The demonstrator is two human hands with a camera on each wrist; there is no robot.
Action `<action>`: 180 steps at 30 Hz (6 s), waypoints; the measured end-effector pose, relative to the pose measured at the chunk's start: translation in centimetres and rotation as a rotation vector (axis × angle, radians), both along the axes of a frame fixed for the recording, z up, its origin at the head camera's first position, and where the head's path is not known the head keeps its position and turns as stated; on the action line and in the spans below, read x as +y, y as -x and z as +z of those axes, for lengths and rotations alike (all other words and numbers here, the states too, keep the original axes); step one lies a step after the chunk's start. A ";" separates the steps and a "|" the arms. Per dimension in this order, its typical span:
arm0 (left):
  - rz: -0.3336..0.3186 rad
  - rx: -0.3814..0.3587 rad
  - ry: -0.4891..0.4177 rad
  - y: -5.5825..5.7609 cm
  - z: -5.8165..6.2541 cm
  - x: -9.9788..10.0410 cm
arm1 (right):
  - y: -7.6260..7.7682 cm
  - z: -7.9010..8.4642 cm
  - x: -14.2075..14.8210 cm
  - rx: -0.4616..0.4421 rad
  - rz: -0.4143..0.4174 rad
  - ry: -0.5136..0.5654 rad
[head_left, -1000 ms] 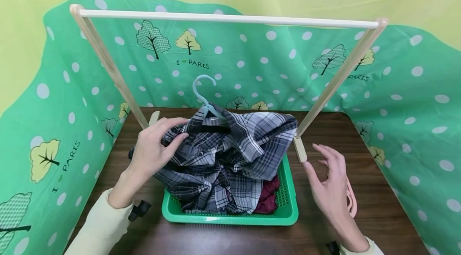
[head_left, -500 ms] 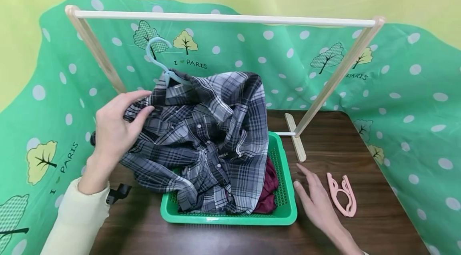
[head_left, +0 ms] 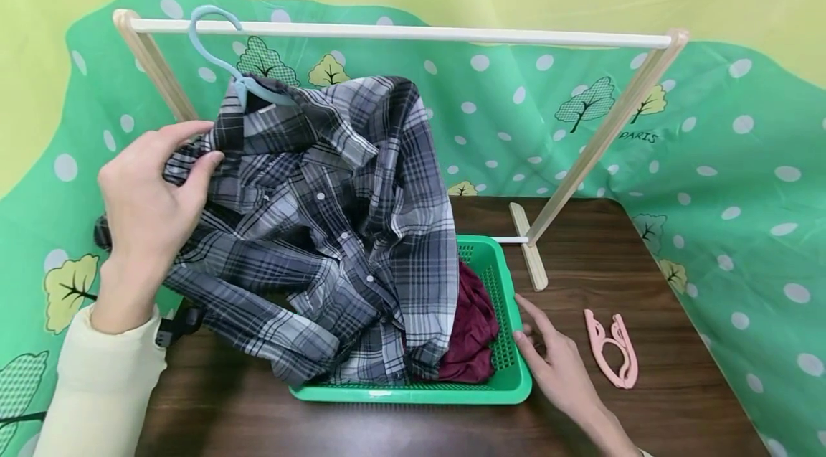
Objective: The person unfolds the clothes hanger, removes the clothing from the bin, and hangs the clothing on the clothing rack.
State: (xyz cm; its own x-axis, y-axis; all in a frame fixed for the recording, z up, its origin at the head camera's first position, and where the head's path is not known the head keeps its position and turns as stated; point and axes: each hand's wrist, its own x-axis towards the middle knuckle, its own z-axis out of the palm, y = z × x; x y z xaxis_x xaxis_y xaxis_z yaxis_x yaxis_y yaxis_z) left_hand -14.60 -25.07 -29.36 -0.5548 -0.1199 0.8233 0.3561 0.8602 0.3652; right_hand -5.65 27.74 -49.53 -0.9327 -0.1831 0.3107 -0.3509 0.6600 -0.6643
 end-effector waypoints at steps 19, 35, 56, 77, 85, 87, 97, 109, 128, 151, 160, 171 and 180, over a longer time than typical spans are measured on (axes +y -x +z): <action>0.152 -0.054 -0.045 0.5 -0.6 -1.8 | 0.0 0.2 0.7 -0.018 0.017 -0.031; 0.114 0.013 -0.114 -2.0 -0.6 -0.1 | 0.7 0.2 1.7 0.000 0.055 -0.016; -0.291 -0.265 -0.087 -10.9 -8.2 10.4 | 1.6 -0.1 2.7 -0.019 0.085 0.032; -0.404 -0.964 -0.065 -13.9 -13.6 14.1 | 0.2 0.3 2.3 -0.087 0.056 0.021; -0.379 -0.922 -0.061 -13.6 -14.0 14.5 | 0.4 0.1 2.5 -0.081 0.051 -0.016; -0.385 -0.901 -0.052 -13.5 -13.9 14.6 | 0.5 0.2 2.5 -0.087 0.050 -0.014; -0.380 -0.858 0.049 -13.7 -12.9 14.8 | 0.6 0.3 2.6 -0.089 0.052 -0.022; -0.356 -0.976 -0.046 -13.8 -13.5 15.4 | 0.4 0.7 2.6 -0.078 0.049 -0.022; -0.180 -0.793 -0.040 -10.9 -9.1 15.4 | 1.8 3.3 5.3 -0.190 0.124 -0.047; -0.058 -0.666 -0.171 -4.6 -12.1 8.9 | 1.9 3.4 5.7 -0.213 0.139 -0.052; 0.047 -0.659 -0.154 -4.4 -13.4 8.4 | 1.9 3.4 5.5 -0.224 0.138 -0.047; 0.077 -0.413 0.084 -6.9 -11.9 11.1 | 1.8 3.4 5.6 -0.237 0.122 -0.052; -0.145 -0.601 0.171 -8.2 -11.6 11.8 | 1.9 3.3 5.7 -0.242 0.115 -0.051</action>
